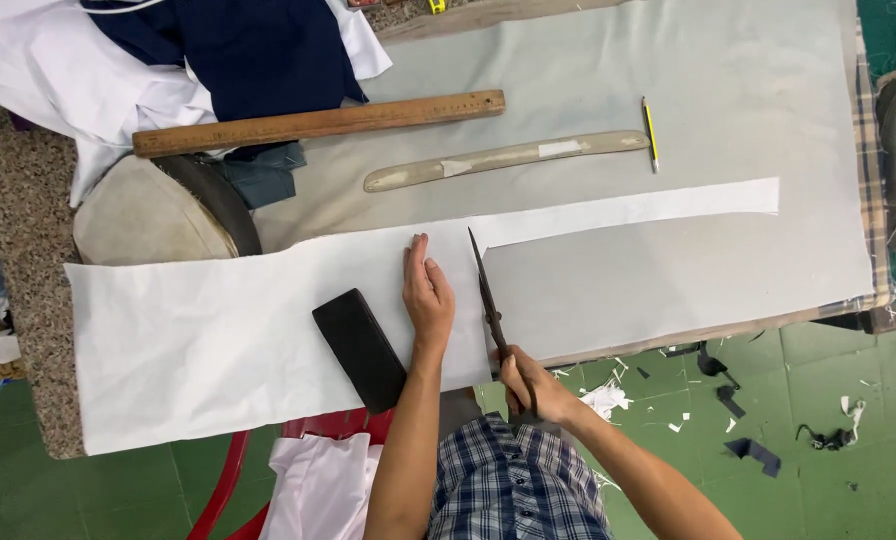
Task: The person measures and marks a white shirt sleeve with a ruler and chalk, then irons a white fabric strip. They trace a curved pattern onto the strip using a French curve and pencil, then cut the strip along the marked line with scissors.
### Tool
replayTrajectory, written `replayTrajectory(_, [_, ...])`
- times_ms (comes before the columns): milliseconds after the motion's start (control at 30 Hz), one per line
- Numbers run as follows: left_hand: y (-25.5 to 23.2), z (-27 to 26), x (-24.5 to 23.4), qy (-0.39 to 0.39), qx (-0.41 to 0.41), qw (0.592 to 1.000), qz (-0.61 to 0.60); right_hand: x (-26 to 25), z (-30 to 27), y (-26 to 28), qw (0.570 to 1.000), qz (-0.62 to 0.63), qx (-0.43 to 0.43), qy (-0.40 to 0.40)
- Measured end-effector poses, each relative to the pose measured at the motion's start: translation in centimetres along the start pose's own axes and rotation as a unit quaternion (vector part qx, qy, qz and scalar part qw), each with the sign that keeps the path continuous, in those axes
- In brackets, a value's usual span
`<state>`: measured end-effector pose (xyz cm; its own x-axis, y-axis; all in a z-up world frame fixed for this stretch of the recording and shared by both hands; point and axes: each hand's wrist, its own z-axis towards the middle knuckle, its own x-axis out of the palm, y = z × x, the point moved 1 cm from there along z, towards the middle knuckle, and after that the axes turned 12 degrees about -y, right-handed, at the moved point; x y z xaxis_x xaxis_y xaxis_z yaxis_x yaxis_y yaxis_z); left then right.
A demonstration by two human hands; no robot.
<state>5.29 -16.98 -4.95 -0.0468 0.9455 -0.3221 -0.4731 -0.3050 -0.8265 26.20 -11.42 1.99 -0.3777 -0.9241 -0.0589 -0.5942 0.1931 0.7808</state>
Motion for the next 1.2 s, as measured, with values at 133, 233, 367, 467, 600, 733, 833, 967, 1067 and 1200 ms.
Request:
replayTrajectory(133, [0.3, 0.1, 0.2, -0.012, 0.010, 1.000, 0.001, 1.0, 0.1, 1.9, 0.999, 0.002, -0.004, -0.053])
replayTrajectory(233, [0.0, 0.2, 0.2, -0.021, 0.010, 1.000, 0.000, 0.3, -0.8, 3.7, 0.999, 0.023, 0.006, -0.037])
replayTrajectory(367, [-0.1, 0.0, 0.2, -0.025, 0.017, 1.000, -0.003, -0.4, 0.2, 1.9, 0.998, 0.055, 0.018, -0.007])
replayTrajectory(467, [0.1, 0.0, 0.2, -0.019, 0.024, 1.000, -0.006, -0.3, 0.8, 4.4, 0.997, 0.071, 0.026, -0.032])
replayTrajectory(600, [0.5, -0.1, 0.1, -0.011, 0.037, 0.999, 0.012, -1.7, 0.0, 4.6, 0.997, 0.032, -0.059, -0.043])
replayTrajectory(733, [-0.5, 0.0, 0.2, 0.026, 0.102, 0.992, 0.068, -6.9, -2.9, 1.3, 0.989, 0.040, -0.106, -0.092])
replayTrajectory(833, [-5.1, -1.5, 1.7, 0.076, 0.164, 0.977, 0.113, -12.1, -4.6, -1.8, 0.979, 0.099, -0.127, -0.122])
replayTrajectory(967, [-7.9, -2.8, 5.6, 0.272, 0.136, 0.940, 0.155, -18.2, -6.8, -1.6, 0.964, 0.132, -0.104, -0.207])
replayTrajectory(1067, [-4.9, 1.8, 7.4, 0.292, 0.224, 0.893, 0.260, -24.0, -7.7, -1.2, 0.962, 0.106, -0.082, -0.240])
replayTrajectory(1200, [-3.8, 9.9, 5.7, 0.240, 0.366, 0.815, 0.381, -32.4, -7.4, -1.3, 0.977, 0.028, -0.036, -0.210])
